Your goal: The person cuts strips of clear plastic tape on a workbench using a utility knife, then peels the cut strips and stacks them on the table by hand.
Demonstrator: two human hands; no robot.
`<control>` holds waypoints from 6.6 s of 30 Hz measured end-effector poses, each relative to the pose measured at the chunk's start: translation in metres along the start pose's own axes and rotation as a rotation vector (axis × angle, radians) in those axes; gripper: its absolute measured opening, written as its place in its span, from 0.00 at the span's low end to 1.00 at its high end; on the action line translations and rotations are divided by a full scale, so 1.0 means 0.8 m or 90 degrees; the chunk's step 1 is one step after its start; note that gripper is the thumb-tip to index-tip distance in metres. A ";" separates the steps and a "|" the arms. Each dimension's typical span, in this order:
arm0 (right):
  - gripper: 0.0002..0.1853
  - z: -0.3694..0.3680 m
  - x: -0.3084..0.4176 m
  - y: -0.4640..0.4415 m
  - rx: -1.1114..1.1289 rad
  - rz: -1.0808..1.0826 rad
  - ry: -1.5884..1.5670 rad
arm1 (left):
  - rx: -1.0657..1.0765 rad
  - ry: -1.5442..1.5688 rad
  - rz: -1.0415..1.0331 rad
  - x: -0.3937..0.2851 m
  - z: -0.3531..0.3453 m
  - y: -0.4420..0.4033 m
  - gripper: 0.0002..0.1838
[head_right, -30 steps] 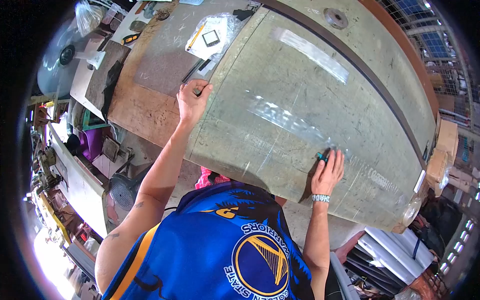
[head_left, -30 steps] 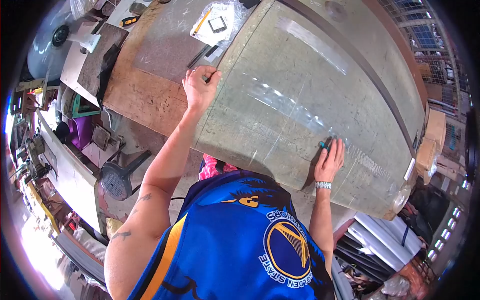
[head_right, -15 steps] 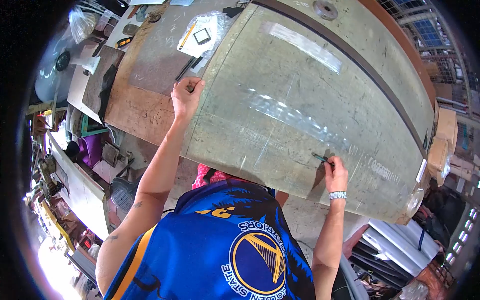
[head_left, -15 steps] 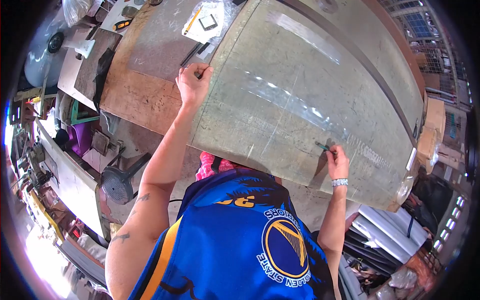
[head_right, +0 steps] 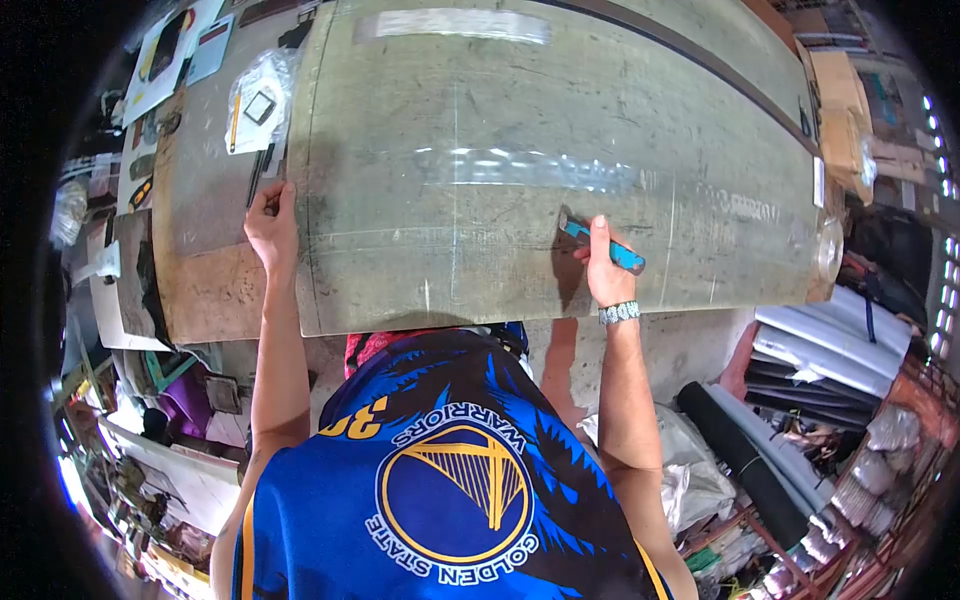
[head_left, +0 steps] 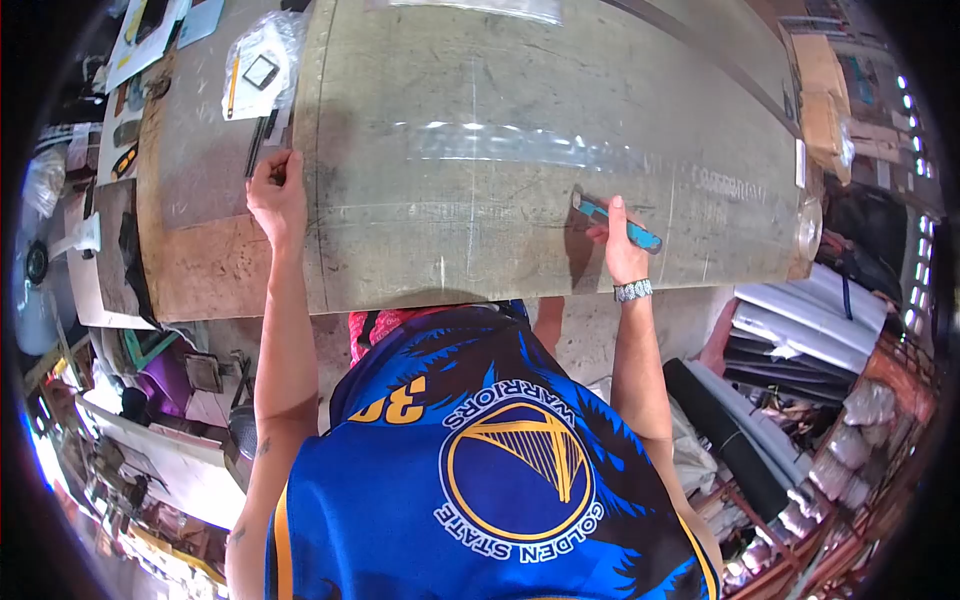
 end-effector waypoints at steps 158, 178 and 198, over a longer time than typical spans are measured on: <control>0.29 0.077 0.023 -0.080 -0.150 0.311 0.436 | 0.110 -0.265 -0.281 -0.220 -0.214 0.059 0.45; 0.36 -0.084 0.073 -0.049 0.030 0.385 0.513 | 0.007 -0.409 0.093 -0.105 -0.051 0.026 0.65; 0.40 -0.169 0.111 -0.029 0.103 0.381 0.571 | 0.033 -0.173 0.020 -0.046 -0.004 -0.002 0.26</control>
Point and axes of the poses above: each hand's wrist, its own y-axis away from the middle knuckle, its own z-axis out of the back of the hand, x = y × z, the point moved 10 cm from there along -y, towards the middle knuckle, and after that the axes turned 10 degrees about x, right-handed, at the moved point
